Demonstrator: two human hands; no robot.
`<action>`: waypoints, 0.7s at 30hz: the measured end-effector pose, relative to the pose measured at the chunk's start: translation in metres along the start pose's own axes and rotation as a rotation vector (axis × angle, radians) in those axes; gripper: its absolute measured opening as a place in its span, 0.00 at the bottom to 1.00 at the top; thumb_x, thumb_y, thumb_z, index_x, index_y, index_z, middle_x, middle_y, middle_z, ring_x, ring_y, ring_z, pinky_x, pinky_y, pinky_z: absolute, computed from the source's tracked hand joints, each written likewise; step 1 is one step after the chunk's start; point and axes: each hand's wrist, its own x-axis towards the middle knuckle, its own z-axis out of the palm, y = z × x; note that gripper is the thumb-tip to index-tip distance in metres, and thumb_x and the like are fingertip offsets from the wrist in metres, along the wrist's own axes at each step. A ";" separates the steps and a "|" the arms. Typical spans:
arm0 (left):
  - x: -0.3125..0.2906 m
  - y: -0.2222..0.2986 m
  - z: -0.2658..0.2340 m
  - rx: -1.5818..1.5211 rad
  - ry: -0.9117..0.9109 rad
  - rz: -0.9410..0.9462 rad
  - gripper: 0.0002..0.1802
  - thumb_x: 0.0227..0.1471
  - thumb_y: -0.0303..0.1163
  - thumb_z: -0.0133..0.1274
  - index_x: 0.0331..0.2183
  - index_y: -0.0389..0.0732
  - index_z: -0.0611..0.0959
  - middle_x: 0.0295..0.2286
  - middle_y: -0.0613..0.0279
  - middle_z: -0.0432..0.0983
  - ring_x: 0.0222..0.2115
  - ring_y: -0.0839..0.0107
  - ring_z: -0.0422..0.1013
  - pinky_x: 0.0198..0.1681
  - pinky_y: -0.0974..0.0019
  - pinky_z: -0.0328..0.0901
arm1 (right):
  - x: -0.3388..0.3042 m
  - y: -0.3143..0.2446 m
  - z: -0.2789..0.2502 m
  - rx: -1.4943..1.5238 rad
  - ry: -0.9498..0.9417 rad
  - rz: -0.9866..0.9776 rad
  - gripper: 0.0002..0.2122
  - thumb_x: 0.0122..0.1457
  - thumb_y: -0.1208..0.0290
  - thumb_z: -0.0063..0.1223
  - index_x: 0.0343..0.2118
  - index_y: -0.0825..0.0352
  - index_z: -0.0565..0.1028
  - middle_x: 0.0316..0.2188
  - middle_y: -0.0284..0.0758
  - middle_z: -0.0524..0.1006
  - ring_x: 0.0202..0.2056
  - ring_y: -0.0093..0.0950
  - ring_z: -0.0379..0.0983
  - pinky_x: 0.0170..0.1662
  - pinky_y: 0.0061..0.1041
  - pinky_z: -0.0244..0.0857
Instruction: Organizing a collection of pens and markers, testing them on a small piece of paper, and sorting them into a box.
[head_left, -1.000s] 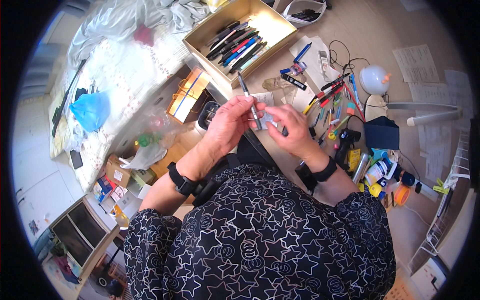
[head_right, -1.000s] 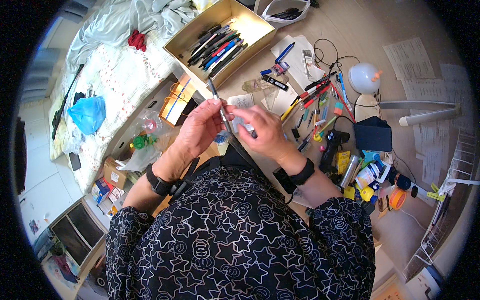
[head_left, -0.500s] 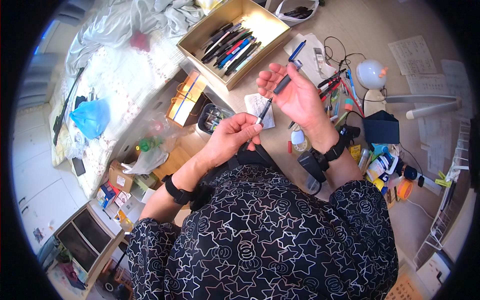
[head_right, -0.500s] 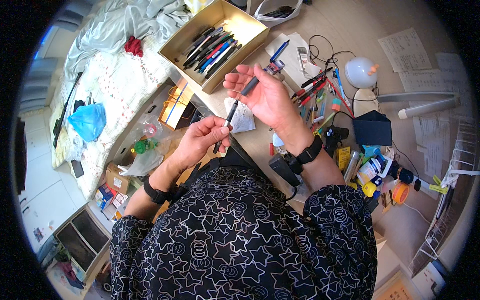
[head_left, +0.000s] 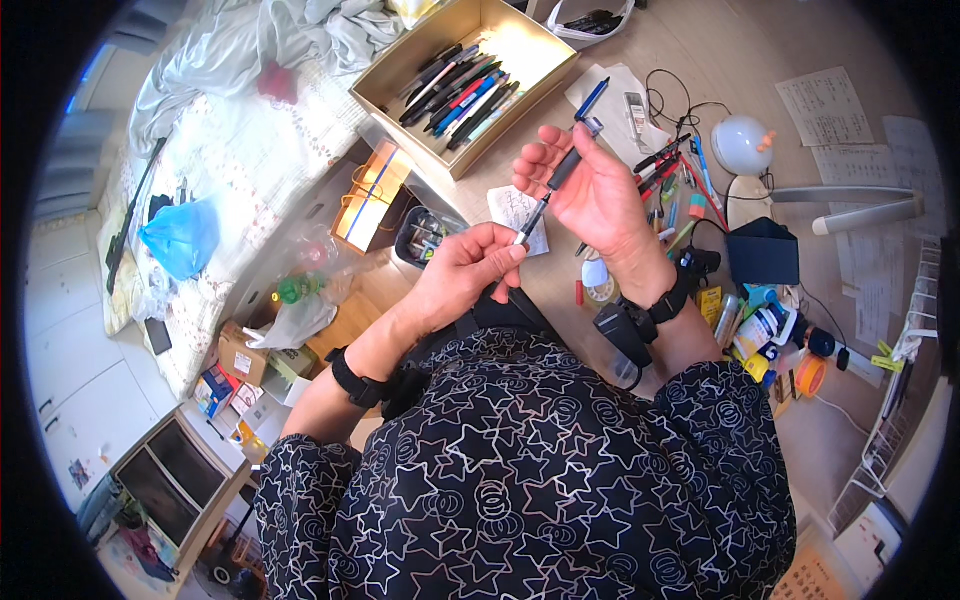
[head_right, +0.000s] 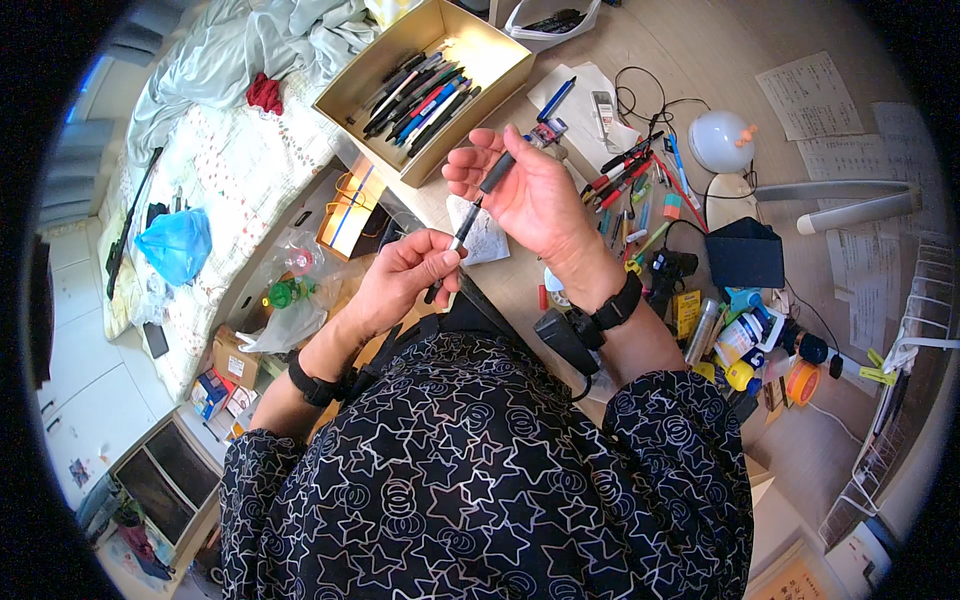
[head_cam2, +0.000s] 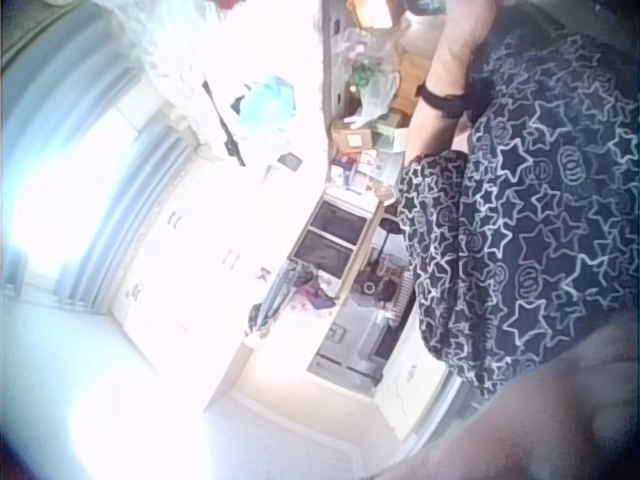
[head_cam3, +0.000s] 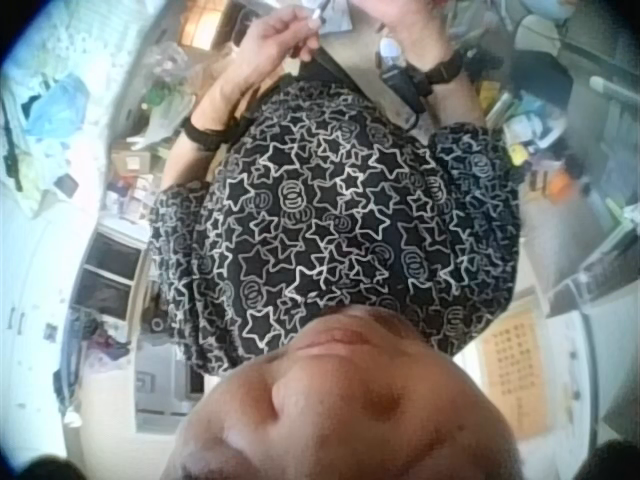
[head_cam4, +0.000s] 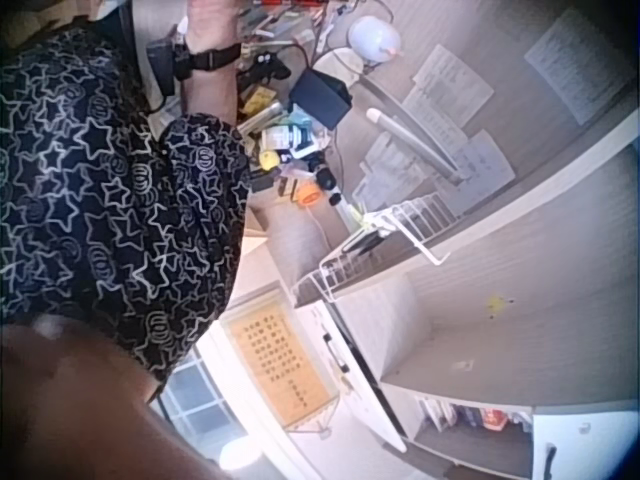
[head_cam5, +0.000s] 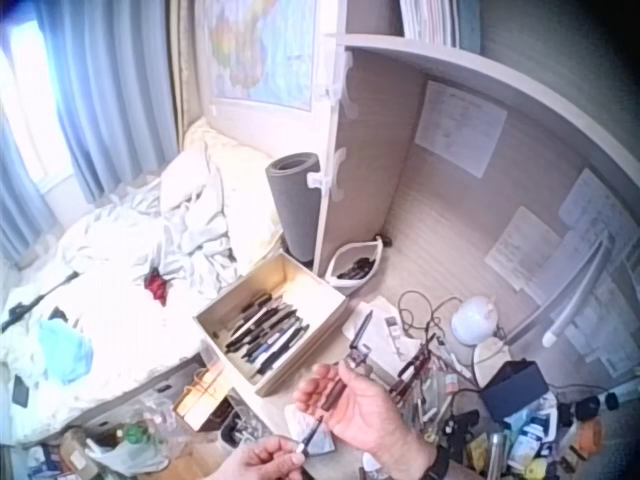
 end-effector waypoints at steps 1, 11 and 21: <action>0.000 0.000 0.000 0.000 -0.001 -0.001 0.12 0.54 0.35 0.47 0.35 0.36 0.74 0.21 0.66 0.71 0.18 0.80 0.66 0.21 0.80 0.58 | 0.000 0.000 0.000 -0.018 -0.003 0.001 0.17 0.60 0.59 0.36 0.40 0.69 0.68 0.36 0.45 0.73 0.40 0.37 0.70 0.47 0.36 0.61; 0.001 0.002 0.000 0.010 0.024 -0.011 0.11 0.54 0.34 0.47 0.35 0.36 0.74 0.20 0.66 0.71 0.17 0.82 0.65 0.19 0.81 0.58 | -0.003 0.003 0.004 -0.250 -0.005 -0.041 0.15 0.60 0.61 0.37 0.35 0.70 0.69 0.32 0.47 0.74 0.37 0.35 0.72 0.44 0.32 0.64; 0.003 0.002 0.002 -0.011 0.110 0.037 0.11 0.53 0.34 0.47 0.35 0.36 0.74 0.19 0.68 0.70 0.16 0.83 0.63 0.18 0.81 0.57 | -0.007 0.008 0.008 -0.924 0.080 -0.112 0.16 0.58 0.57 0.43 0.28 0.68 0.71 0.23 0.31 0.72 0.26 0.18 0.67 0.30 0.15 0.60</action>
